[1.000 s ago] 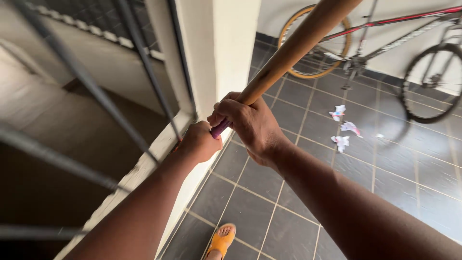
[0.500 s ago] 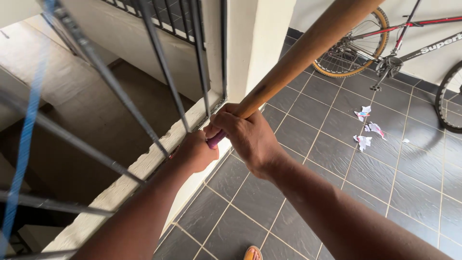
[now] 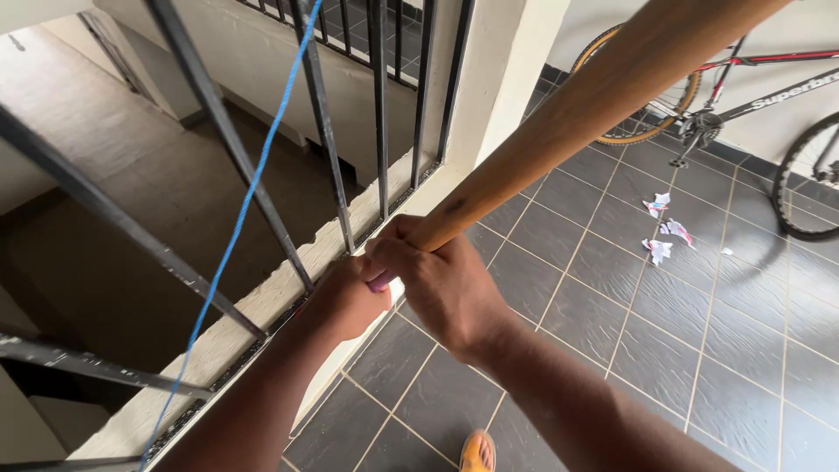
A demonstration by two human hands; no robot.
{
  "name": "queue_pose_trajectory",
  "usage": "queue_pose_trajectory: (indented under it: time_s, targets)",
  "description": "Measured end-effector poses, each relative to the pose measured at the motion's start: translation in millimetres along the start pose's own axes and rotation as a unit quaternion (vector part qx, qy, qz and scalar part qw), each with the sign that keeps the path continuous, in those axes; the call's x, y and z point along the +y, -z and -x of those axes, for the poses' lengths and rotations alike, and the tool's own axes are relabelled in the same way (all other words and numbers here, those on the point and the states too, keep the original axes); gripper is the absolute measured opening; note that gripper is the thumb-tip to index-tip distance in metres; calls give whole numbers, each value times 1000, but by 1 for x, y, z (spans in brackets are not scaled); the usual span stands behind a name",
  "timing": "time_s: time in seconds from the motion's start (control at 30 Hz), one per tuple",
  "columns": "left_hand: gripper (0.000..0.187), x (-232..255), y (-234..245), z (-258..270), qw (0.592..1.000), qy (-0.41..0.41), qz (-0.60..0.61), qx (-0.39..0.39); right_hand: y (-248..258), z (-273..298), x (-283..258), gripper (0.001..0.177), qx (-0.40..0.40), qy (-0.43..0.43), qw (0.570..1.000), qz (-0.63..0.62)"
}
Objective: The recorder is sweeping paper scraps on a tiled balcony or hallway floor using a broom.
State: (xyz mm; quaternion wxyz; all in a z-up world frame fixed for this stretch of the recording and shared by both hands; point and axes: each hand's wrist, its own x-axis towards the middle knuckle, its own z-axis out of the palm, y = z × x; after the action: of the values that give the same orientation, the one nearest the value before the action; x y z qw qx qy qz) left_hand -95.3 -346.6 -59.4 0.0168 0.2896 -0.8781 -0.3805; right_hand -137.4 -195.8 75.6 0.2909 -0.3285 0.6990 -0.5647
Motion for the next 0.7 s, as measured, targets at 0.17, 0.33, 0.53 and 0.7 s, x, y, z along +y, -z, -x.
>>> queue_pose_trajectory:
  time_s: [0.17,0.33,0.53,0.7]
  targets:
    - [20,-23,5,46,1000,-2,10,14,-32,31,2,23,-20,-7,999,-33]
    - [20,-39,13,95,1000,11,-11,22,-61,68,6,21,-39,10,998,-37]
    - [21,-77,-7,153,997,20,-37,59,-90,126,23,23,-55,3,996,-66]
    - [21,-104,-16,209,994,-60,-17,90,-114,173,39,24,-79,60,993,-68]
